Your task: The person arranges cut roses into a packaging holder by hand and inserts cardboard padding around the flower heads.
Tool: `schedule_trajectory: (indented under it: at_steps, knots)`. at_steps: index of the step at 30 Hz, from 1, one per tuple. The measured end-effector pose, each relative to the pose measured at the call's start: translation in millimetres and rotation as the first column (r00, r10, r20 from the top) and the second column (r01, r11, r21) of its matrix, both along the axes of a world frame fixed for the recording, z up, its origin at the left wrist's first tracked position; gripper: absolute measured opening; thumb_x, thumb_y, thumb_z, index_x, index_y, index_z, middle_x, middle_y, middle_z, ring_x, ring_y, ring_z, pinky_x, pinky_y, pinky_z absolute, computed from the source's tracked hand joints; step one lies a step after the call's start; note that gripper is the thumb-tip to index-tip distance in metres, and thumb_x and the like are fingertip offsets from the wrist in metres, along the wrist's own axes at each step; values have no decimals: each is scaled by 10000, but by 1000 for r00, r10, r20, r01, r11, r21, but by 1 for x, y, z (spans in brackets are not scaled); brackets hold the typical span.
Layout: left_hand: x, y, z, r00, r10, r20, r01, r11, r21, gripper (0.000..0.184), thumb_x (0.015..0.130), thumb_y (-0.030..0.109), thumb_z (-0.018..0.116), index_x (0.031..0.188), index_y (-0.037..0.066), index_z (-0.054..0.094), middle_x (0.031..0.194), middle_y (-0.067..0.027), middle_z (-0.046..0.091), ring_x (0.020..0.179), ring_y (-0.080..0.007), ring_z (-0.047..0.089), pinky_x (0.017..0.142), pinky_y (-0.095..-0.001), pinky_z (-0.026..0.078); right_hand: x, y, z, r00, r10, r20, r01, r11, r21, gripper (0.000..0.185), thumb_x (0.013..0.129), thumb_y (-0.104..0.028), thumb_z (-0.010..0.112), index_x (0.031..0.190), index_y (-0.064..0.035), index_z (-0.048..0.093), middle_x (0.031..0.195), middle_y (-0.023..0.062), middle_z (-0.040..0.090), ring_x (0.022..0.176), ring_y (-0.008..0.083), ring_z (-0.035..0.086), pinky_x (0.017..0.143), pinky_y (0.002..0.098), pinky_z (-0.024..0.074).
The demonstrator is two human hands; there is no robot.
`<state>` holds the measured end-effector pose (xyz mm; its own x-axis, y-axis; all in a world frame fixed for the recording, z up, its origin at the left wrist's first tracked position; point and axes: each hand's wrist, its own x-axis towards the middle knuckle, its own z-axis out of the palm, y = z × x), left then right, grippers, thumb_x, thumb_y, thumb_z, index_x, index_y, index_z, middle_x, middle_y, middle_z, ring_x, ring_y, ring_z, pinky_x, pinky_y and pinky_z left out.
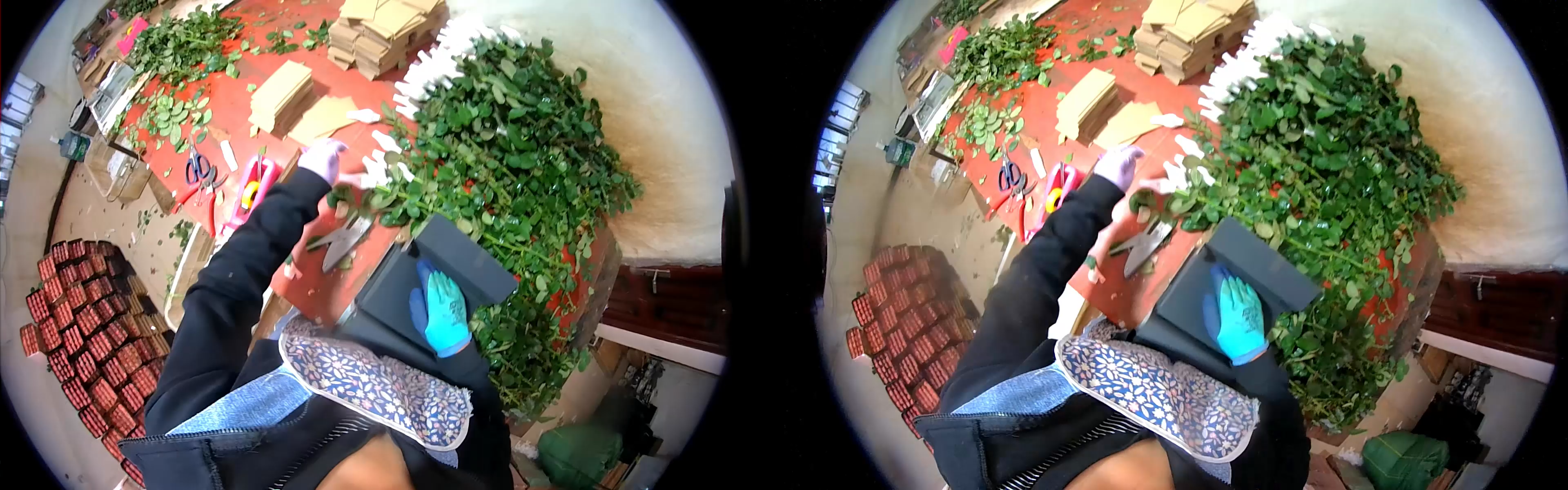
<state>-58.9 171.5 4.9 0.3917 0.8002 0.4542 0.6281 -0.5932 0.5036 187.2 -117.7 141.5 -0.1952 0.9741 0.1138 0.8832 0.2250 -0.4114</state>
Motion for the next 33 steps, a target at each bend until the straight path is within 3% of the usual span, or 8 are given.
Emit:
schedule_trajectory:
  at_steps: [7, 8, 12, 17, 23, 29, 31, 33]
  knots:
    - [9, 124, -2, 808, 290, -513, -504, 792, -346, 554, 863, 202, 613, 1380, 85, 451, 1338, -177, 534, 1220, -339, 549, 992, -511, 440, -16, -15, 4, 995, 7, 100, -1, 998, -59, 567, 877, -220, 609, 1363, 42, 479, 1291, 218, 573, 1110, 368, 572, 961, 453, 435]
    - [11, 123, 1, 740, 323, -590, -559, 784, -272, 326, 986, 227, 428, 1275, 120, 533, 1282, -99, 593, 1176, -299, 591, 942, -537, 433, -20, -15, 4, 997, 7, 72, -5, 1000, -30, 565, 877, -221, 610, 1361, 40, 481, 1293, 217, 573, 1108, 364, 574, 963, 451, 435]
    - [4, 115, 27, 624, 350, -698, -537, 842, -58, 270, 968, 209, 462, 1162, 128, 630, 1164, -82, 655, 1117, -259, 614, 883, -487, 451, -21, -21, 3, 998, 7, 66, -5, 1000, -29, 561, 878, -222, 611, 1362, 30, 483, 1308, 212, 568, 1119, 362, 572, 977, 448, 431]
    - [-14, 132, 54, 626, 117, -771, -414, 888, -201, 405, 714, 275, 708, 1097, 146, 718, 1106, -136, 707, 1037, -316, 678, 904, -439, 543, -10, -21, 2, 998, -8, 55, 10, 999, -39, 537, 889, -220, 606, 1369, -9, 495, 1373, 181, 531, 1209, 356, 526, 1022, 452, 407]
    - [-63, 126, 43, 967, 22, -254, -118, 921, -370, 553, 726, 223, 810, 1224, 57, 638, 1000, -118, 731, 909, -239, 707, 821, -347, 547, 2, -20, -8, 995, 40, 90, -34, 997, -72, 504, 881, -240, 610, 1340, -50, 527, 1415, 150, 495, 1268, 331, 490, 1056, 446, 377]
    - [-73, 96, 84, 973, 96, -209, -173, 903, -393, 517, 812, 185, 778, 1266, 21, 594, 994, -105, 722, 912, -196, 695, 825, -338, 544, 4, -23, -9, 991, 77, 110, -74, 997, -32, 527, 854, -176, 637, 1344, -28, 512, 1389, 179, 507, 1262, 356, 498, 1047, 455, 396]
    - [-59, 67, 93, 855, -135, 501, 434, 715, -548, 231, 912, 126, 672, 1107, 7, 639, 932, -18, 666, 854, -116, 625, 788, -297, 521, 15, -13, -18, 995, 72, 75, -71, 997, -18, 513, 851, -179, 641, 1329, -30, 527, 1373, 181, 521, 1241, 363, 513, 1033, 462, 409]
    - [-36, -15, 148, 793, -293, 534, 603, 509, -615, 222, 908, 217, 694, 1066, 74, 635, 912, 14, 662, 847, -98, 623, 764, -282, 511, 18, -16, -19, 996, 86, -12, -86, 996, 20, 453, 879, -210, 606, 1305, -64, 553, 1380, 146, 529, 1224, 346, 516, 1041, 452, 393]
